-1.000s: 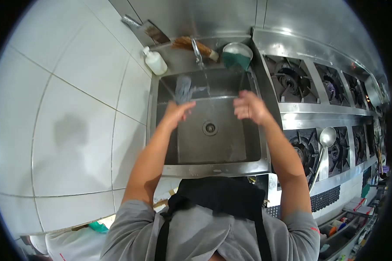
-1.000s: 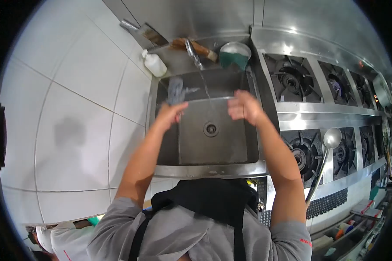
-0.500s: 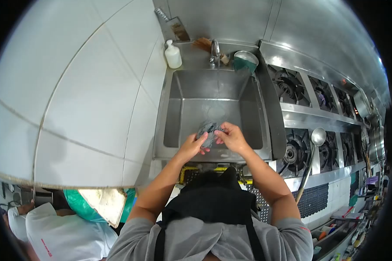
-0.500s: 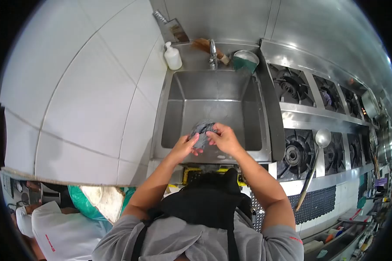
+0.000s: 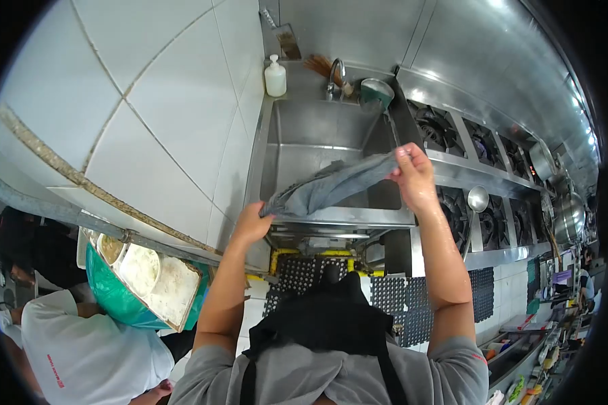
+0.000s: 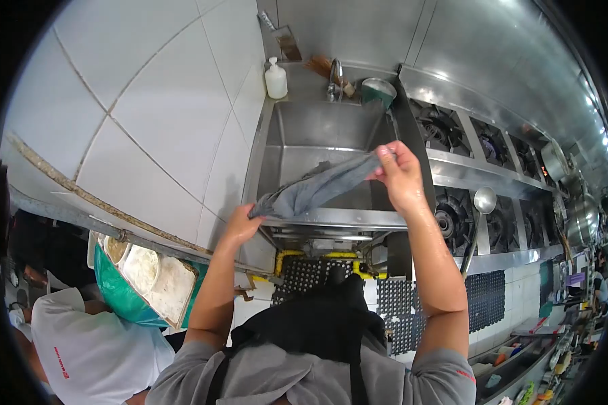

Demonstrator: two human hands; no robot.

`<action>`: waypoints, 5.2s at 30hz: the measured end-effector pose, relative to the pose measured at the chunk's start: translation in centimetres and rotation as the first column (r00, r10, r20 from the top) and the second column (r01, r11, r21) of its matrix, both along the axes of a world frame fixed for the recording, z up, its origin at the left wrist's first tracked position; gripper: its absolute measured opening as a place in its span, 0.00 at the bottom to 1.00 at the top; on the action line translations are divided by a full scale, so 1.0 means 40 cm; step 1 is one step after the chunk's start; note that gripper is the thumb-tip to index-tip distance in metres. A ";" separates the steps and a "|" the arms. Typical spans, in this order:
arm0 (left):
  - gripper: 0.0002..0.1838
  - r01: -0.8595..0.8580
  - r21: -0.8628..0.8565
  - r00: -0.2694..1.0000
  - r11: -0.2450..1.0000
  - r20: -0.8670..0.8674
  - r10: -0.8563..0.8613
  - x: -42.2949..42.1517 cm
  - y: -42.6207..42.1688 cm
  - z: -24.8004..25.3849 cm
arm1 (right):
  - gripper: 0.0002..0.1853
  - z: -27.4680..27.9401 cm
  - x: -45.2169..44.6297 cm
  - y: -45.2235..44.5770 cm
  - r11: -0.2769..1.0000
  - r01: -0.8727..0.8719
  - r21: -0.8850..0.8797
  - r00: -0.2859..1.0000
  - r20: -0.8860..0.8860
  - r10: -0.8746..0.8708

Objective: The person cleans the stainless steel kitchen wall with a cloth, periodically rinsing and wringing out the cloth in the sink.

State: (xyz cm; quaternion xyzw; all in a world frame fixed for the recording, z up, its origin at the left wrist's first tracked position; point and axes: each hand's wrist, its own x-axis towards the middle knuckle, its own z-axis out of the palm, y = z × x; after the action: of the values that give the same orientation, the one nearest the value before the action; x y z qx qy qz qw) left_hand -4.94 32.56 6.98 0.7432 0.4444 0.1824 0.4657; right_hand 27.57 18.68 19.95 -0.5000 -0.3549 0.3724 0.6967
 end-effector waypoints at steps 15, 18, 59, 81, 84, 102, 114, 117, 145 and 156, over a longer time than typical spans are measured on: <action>0.17 0.307 0.320 0.880 0.896 0.262 -0.395 0.317 -0.194 0.162 | 0.13 0.072 -0.059 -0.119 0.985 0.051 -0.166 0.702 0.707 0.083; 0.20 0.258 0.597 0.836 0.760 0.257 -0.485 0.303 -0.216 0.148 | 0.13 0.030 -0.027 -0.172 0.993 0.097 -0.064 0.680 0.733 -0.019; 0.24 -0.072 -0.303 0.990 0.950 -0.137 0.031 -0.026 -0.220 -0.217 | 0.23 -0.507 0.000 -0.367 0.621 0.202 -0.757 0.953 0.299 0.055; 0.31 0.038 -0.386 0.986 0.922 -0.134 -0.097 0.460 0.039 -0.011 | 0.18 -0.248 0.118 0.175 0.685 -0.507 -0.523 0.381 0.577 0.722; 0.28 0.113 0.123 0.973 0.986 0.190 -0.135 0.543 0.180 -0.031 | 0.23 -0.347 0.257 0.301 0.729 -0.515 -0.452 0.853 -0.187 0.487; 0.26 0.195 0.684 0.919 0.703 -0.377 0.112 0.394 0.664 -0.222 | 0.34 1.038 0.742 1.291 0.734 0.287 0.616 -0.545 0.735 -0.403; 0.28 0.132 0.602 0.909 0.788 -0.390 0.146 0.401 0.698 -0.269 | 0.32 -0.218 0.929 1.443 0.960 -0.276 -0.039 -0.843 0.490 -0.223; 0.27 0.099 0.637 0.941 0.765 -0.310 0.136 0.396 0.697 -0.272 | 0.35 -0.071 0.924 1.476 0.873 -0.435 -0.220 -0.852 0.414 -0.320; 0.22 0.044 0.648 0.954 0.760 -0.253 0.160 0.370 0.699 -0.298 | 0.34 1.110 0.343 1.767 0.337 0.006 0.941 -0.703 0.244 -0.668; 0.18 0.098 0.726 0.966 0.681 -0.234 0.110 0.395 0.685 -0.287 | 0.36 0.677 0.507 1.754 0.573 -0.655 0.493 -0.383 0.437 -0.814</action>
State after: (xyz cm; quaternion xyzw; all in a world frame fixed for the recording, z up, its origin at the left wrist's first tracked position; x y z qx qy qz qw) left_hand 10.86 59.96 -4.51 0.8827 0.3937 0.2478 0.0673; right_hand 47.84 88.86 47.02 -0.2036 -0.7966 -0.5306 0.2060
